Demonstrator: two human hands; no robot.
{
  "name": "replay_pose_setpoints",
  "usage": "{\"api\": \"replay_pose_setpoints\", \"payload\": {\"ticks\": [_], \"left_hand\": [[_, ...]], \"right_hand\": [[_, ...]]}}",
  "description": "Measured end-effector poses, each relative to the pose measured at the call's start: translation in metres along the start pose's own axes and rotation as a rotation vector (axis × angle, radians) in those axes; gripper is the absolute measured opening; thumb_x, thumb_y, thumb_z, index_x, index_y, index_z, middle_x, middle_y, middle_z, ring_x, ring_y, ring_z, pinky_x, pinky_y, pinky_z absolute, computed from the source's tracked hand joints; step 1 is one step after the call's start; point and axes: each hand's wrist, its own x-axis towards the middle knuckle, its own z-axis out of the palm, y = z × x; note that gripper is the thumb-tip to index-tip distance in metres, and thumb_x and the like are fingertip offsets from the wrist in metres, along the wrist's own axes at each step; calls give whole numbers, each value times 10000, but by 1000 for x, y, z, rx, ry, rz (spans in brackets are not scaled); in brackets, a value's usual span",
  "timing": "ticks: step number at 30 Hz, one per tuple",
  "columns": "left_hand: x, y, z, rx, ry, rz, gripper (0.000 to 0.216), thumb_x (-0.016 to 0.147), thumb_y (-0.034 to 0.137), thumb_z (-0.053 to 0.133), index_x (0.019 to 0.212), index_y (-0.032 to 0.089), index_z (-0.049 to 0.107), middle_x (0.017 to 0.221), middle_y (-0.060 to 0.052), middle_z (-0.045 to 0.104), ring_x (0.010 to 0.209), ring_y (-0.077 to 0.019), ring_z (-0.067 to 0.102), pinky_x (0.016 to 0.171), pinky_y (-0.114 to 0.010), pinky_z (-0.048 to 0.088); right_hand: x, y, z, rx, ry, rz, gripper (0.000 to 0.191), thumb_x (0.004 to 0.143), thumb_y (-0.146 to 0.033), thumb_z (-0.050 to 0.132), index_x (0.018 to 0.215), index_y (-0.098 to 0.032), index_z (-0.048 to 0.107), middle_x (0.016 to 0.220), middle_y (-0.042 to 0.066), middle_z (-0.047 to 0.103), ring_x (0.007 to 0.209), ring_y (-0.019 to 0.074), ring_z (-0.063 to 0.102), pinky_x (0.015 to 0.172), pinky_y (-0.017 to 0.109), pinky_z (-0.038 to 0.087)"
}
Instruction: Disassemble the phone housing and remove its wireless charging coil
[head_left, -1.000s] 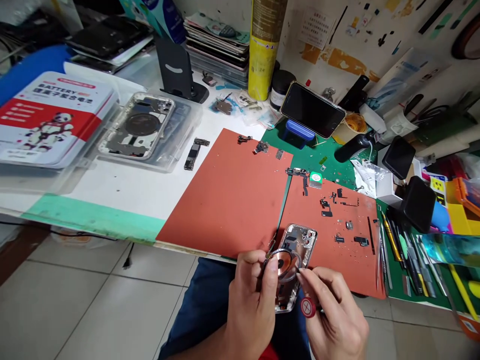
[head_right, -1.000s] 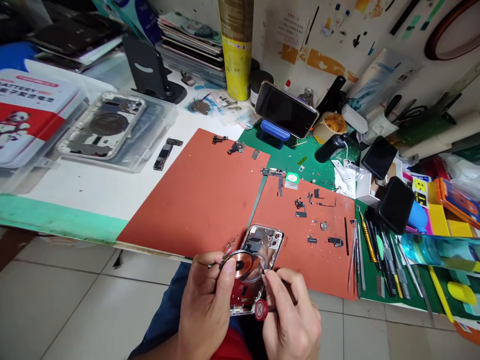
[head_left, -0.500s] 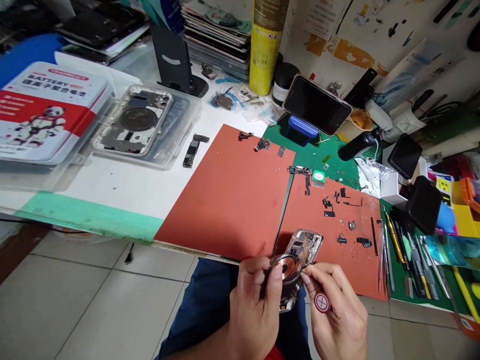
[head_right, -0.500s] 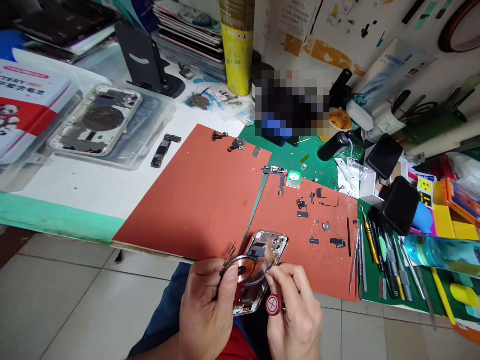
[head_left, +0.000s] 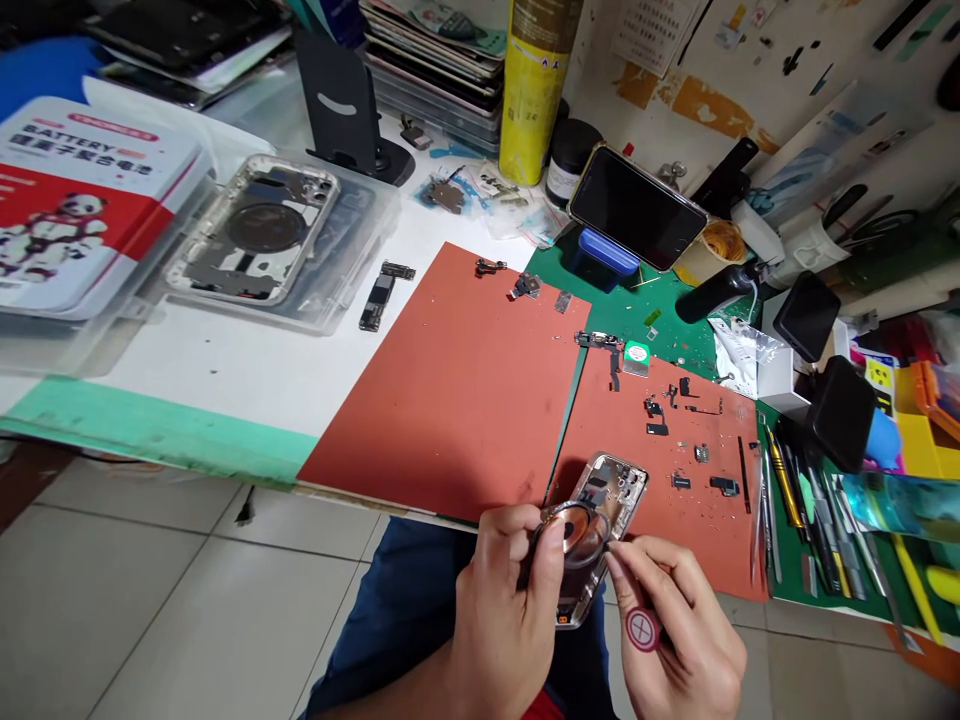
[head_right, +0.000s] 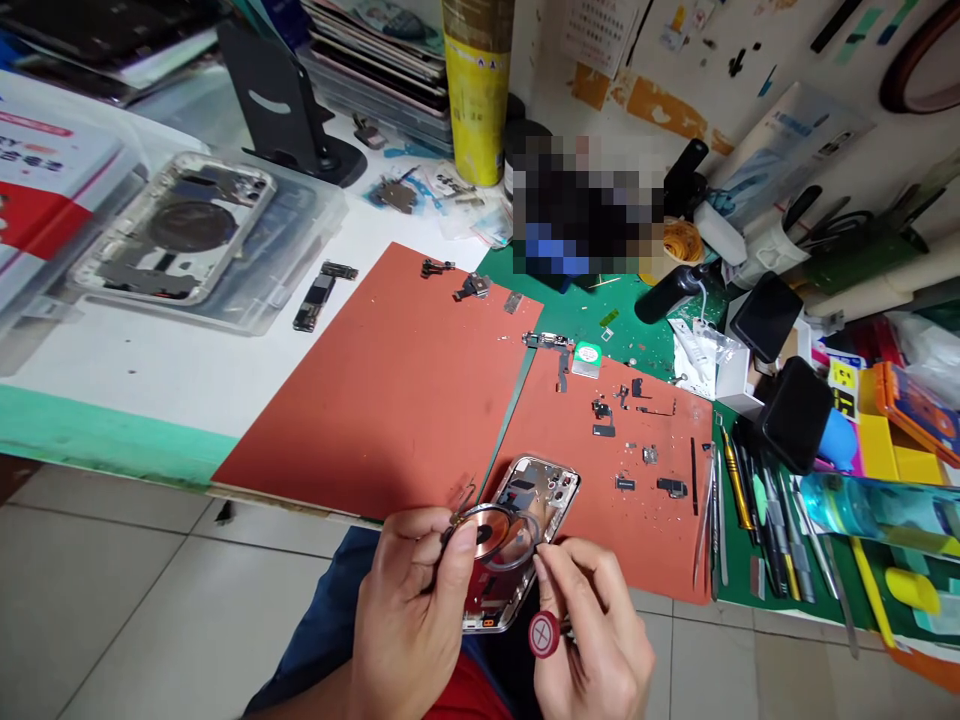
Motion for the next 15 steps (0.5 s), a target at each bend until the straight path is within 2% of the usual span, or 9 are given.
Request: {"api": "replay_pose_setpoints", "payload": {"ticks": [3,5,9,15], "left_hand": [[4,8,-1,58,-19,25,126,942,387,693,887,279,659,713,-1,753,604,-191,761,523,-221,522],[7,13,-1,81,-62,57,118,964,370,665,901,282,620,683,13,751,607,-184,764,516,-207,507],[13,23,-2,63,-189,119,82,1012,332,605,960,280,569,722,18,779,618,-163,758,558,-197,526],[16,25,0,74,-229,163,79,1045,318,540,983,271,531,710,34,723,609,-148,725,526,-194,503]], "right_hand": [[6,6,-13,-77,-105,-122,368,935,4,511,1210,-147,704,1088,109,663,934,139,715,789,221,604],[14,10,-23,-107,-184,-203,381,930,4,494,1224,-130,696,1073,115,668,945,142,715,749,212,596],[30,18,-36,-159,-325,-255,382,952,-4,461,1220,-143,695,1052,103,686,908,126,716,662,197,561],[44,22,-37,-134,-364,-324,430,920,76,423,1154,-136,715,1029,96,691,873,109,706,620,182,530]]}}
